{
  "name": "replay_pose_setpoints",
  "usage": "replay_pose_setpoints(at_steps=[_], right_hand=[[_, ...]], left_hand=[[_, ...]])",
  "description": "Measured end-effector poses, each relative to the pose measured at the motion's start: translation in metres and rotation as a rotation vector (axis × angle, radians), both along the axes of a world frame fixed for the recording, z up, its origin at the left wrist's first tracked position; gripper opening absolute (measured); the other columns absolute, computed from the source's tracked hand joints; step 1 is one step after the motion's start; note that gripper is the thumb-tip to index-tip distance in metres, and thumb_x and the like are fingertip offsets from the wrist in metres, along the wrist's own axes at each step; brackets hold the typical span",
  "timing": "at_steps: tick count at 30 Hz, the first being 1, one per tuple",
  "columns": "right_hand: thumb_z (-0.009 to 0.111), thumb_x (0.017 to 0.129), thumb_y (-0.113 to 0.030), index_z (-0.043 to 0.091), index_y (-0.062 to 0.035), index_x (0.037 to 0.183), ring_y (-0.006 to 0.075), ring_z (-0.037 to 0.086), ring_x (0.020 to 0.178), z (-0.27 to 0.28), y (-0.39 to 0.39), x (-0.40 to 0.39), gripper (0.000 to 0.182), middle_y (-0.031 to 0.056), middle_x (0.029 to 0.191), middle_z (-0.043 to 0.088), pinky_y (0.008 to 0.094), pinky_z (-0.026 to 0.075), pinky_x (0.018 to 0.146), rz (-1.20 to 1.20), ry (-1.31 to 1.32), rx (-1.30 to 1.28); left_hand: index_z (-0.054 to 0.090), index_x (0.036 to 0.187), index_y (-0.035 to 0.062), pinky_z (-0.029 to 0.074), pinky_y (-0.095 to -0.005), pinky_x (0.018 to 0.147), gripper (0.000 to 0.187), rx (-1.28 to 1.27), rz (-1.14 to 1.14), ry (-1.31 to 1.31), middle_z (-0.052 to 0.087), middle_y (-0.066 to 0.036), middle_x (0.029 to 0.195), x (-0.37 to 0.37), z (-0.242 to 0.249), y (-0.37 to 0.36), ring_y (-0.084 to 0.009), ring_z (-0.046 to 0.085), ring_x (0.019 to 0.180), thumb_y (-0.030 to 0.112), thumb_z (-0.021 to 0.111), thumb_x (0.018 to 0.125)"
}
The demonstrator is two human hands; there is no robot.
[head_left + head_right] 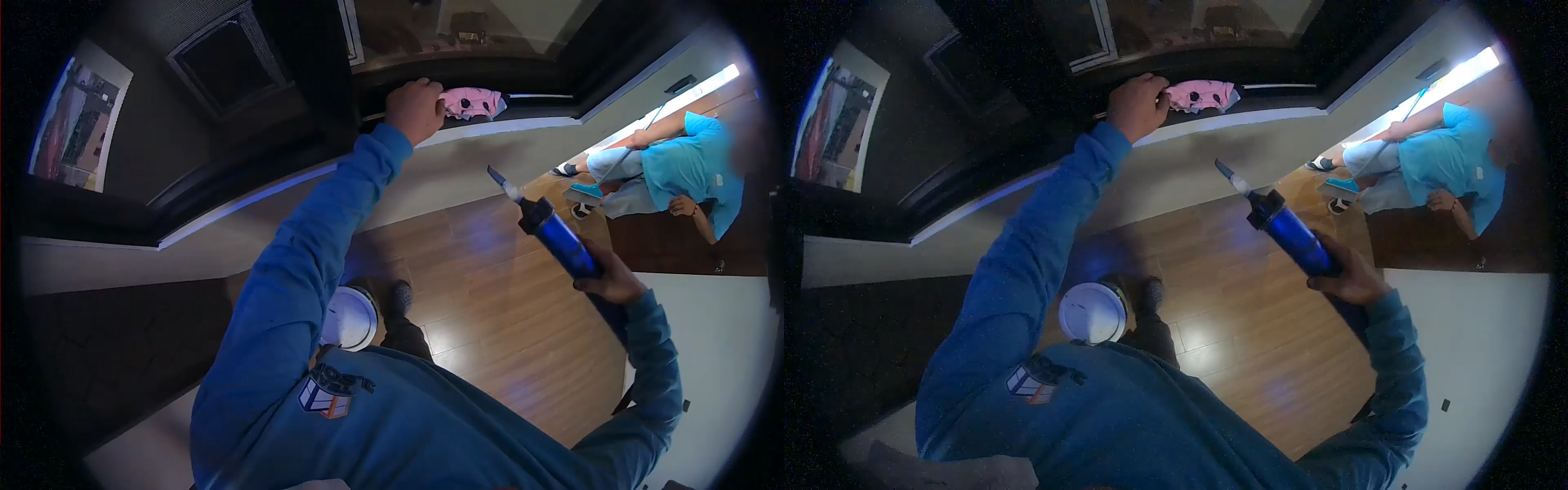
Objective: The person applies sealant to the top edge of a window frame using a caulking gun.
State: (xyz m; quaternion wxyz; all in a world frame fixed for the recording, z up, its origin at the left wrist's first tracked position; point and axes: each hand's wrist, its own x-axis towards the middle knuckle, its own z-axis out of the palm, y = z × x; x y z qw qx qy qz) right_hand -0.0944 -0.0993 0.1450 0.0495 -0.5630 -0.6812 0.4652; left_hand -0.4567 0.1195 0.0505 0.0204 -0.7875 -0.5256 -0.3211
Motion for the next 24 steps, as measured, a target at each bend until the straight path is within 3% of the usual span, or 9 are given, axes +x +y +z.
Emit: replay_pose_setpoints(at_steps=[3,7,11,15,17,19,21,22,24], right_hand=[[0.077,0.066,-0.017,0.034,-0.0011,0.139,0.0164,0.057,0.085,-0.026,-0.043,-0.012,0.086,0.0095,0.103,0.057,0.0300,0.049,0.075,-0.279,0.415,-0.371],[0.078,0.063,-0.016,0.043,0.0000,0.127,0.0226,0.063,0.081,-0.073,-0.092,-0.056,0.074,0.0133,0.095,0.062,0.0352,0.052,0.072,-0.328,0.755,-0.517],[0.080,0.064,-0.020,0.046,0.0015,0.120,0.0246,0.063,0.080,-0.096,-0.119,-0.136,0.069,0.0134,0.092,0.062,0.0356,0.052,0.070,-0.251,0.981,-0.579],[0.077,0.068,-0.028,0.050,-0.0002,0.112,0.0226,0.063,0.076,-0.107,-0.149,-0.216,0.058,0.0119,0.090,0.062,0.0355,0.052,0.069,-0.186,0.804,-0.391],[0.074,0.071,-0.031,0.048,-0.0013,0.115,0.0225,0.063,0.075,-0.095,-0.173,-0.273,0.059,0.0104,0.091,0.061,0.0336,0.052,0.068,-0.232,0.694,-0.098],[0.071,0.073,-0.034,0.038,-0.0027,0.132,0.0268,0.052,0.106,-0.088,-0.205,-0.333,0.075,0.0144,0.118,0.050,0.0352,0.042,0.092,-0.266,0.517,0.374],[0.064,0.080,-0.029,0.038,-0.0015,0.133,0.0236,0.054,0.101,-0.122,-0.221,-0.294,0.065,0.0134,0.118,0.051,0.0322,0.044,0.086,-0.391,0.659,0.156],[0.065,0.075,-0.013,0.045,0.0008,0.121,0.0265,0.056,0.101,-0.101,-0.248,-0.325,0.052,0.0153,0.111,0.056,0.0380,0.042,0.096,-0.809,0.540,0.076],[0.065,0.076,-0.013,0.045,0.0012,0.122,0.0265,0.056,0.102,-0.099,-0.264,-0.371,0.052,0.0155,0.111,0.056,0.0378,0.042,0.096,-0.761,0.700,0.033]], left_hand=[[0.062,0.092,0.0048,0.051,-0.0359,0.069,0.017,0.003,-0.140,-0.343,0.063,-0.011,0.084,-0.012,0.006,-0.060,-0.0247,0.063,0.081,0.014,0.065,0.079],[0.054,0.113,0.0063,0.046,-0.0307,0.087,0.035,-0.668,-0.403,-1.254,0.059,-0.005,0.107,-0.010,-0.046,-0.178,-0.0155,0.057,0.104,0.021,0.067,0.084],[0.036,0.132,0.0059,0.042,-0.0336,0.098,0.070,-0.749,-0.851,-1.296,0.047,-0.009,0.129,-0.003,-0.042,-0.284,-0.0181,0.047,0.120,0.024,0.076,0.077],[0.049,0.120,0.0062,0.048,-0.0354,0.085,0.058,-1.271,-0.435,-1.800,0.059,-0.010,0.110,-0.047,0.011,-0.337,-0.0184,0.058,0.099,0.014,0.079,0.071],[0.055,0.109,0.0066,0.049,-0.0345,0.077,0.044,-1.250,-0.288,-1.921,0.061,-0.007,0.094,-0.075,0.001,-0.347,-0.0164,0.058,0.086,0.008,0.076,0.070],[0.056,0.104,0.0066,0.048,-0.0331,0.076,0.040,-1.145,-0.300,-1.943,0.060,-0.005,0.088,-0.131,0.033,-0.364,-0.0157,0.057,0.082,0.005,0.074,0.069],[0.055,0.106,0.0065,0.047,-0.0324,0.077,0.041,-1.004,-0.417,-1.879,0.061,-0.005,0.090,-0.174,0.037,-0.377,-0.0162,0.057,0.083,0.005,0.074,0.069],[0.056,0.106,0.0068,0.046,-0.0330,0.080,0.041,-0.966,-0.440,-1.875,0.061,-0.006,0.090,-0.200,0.041,-0.381,-0.0169,0.058,0.085,0.005,0.074,0.069],[0.056,0.105,0.0066,0.045,-0.0332,0.081,0.041,-0.875,-0.511,-1.871,0.061,-0.006,0.090,-0.251,0.064,-0.393,-0.0172,0.058,0.087,0.005,0.074,0.069]])
